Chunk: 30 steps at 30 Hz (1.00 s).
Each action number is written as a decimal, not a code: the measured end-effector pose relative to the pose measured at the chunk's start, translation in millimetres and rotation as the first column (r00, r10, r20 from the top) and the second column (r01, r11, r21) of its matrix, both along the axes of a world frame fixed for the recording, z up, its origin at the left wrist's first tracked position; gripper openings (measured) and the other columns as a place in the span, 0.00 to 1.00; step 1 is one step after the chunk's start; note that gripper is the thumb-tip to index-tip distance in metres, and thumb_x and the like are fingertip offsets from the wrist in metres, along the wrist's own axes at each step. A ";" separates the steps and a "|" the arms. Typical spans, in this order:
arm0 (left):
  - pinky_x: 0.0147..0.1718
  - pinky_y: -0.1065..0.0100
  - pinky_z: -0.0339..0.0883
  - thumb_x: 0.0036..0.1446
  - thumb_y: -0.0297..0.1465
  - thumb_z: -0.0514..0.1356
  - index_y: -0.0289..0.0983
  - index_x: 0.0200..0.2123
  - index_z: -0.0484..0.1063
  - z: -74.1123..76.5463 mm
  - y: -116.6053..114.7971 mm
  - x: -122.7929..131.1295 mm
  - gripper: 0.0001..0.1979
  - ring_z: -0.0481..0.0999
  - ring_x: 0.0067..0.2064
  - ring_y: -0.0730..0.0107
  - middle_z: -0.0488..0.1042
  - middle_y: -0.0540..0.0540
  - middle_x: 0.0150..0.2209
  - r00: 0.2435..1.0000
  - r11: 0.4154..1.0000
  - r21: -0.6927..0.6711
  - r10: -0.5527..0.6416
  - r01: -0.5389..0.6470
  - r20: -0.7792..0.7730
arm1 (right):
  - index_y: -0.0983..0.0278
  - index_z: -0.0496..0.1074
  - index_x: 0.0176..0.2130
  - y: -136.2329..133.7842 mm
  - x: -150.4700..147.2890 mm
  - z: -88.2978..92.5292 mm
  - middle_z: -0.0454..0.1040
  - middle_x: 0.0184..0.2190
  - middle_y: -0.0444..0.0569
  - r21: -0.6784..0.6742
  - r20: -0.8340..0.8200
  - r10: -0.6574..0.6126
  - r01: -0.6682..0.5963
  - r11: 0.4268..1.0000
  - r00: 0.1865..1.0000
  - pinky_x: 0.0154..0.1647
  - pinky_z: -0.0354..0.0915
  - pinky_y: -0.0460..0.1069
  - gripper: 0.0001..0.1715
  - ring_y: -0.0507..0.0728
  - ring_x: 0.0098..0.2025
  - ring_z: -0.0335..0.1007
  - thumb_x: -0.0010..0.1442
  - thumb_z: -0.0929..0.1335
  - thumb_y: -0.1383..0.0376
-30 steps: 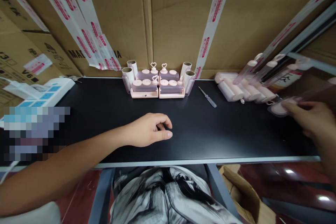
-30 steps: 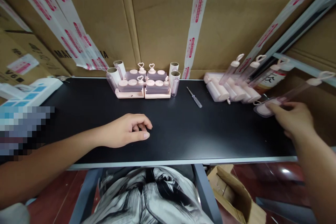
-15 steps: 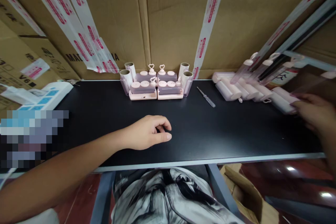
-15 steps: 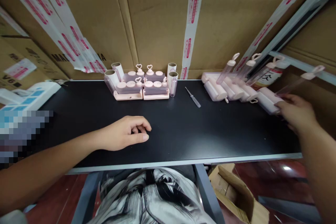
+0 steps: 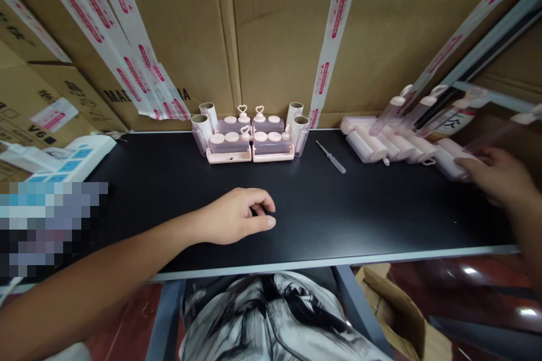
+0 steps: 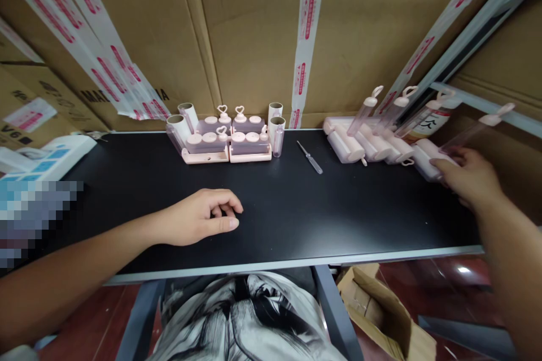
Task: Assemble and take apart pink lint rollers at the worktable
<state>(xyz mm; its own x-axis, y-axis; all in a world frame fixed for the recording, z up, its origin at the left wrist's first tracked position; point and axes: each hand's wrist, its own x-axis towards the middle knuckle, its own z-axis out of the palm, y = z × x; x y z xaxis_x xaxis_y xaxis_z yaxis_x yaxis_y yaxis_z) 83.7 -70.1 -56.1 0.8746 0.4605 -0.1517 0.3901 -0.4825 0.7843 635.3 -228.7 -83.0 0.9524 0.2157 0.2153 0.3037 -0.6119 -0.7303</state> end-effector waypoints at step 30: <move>0.35 0.71 0.70 0.61 0.42 0.65 0.37 0.45 0.77 -3.4 -0.6 -0.4 0.16 0.78 0.38 0.71 0.79 0.47 0.39 1.000 0.999 -0.049 0.005 -0.004 0.014 | 0.62 0.77 0.44 3.2 -7.5 -3.5 0.68 0.25 0.44 0.040 0.005 0.089 -0.089 0.995 0.996 0.24 0.57 0.52 0.13 0.55 0.21 0.61 0.56 0.74 0.66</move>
<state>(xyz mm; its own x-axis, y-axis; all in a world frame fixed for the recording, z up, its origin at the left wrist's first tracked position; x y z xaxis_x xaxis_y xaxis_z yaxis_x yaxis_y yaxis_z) 83.3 -70.8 -59.5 0.8748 0.4567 -0.1619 0.3807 -0.4412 0.8126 627.9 -225.5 -86.6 0.9292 0.2904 0.2286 0.3579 -0.5531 -0.7523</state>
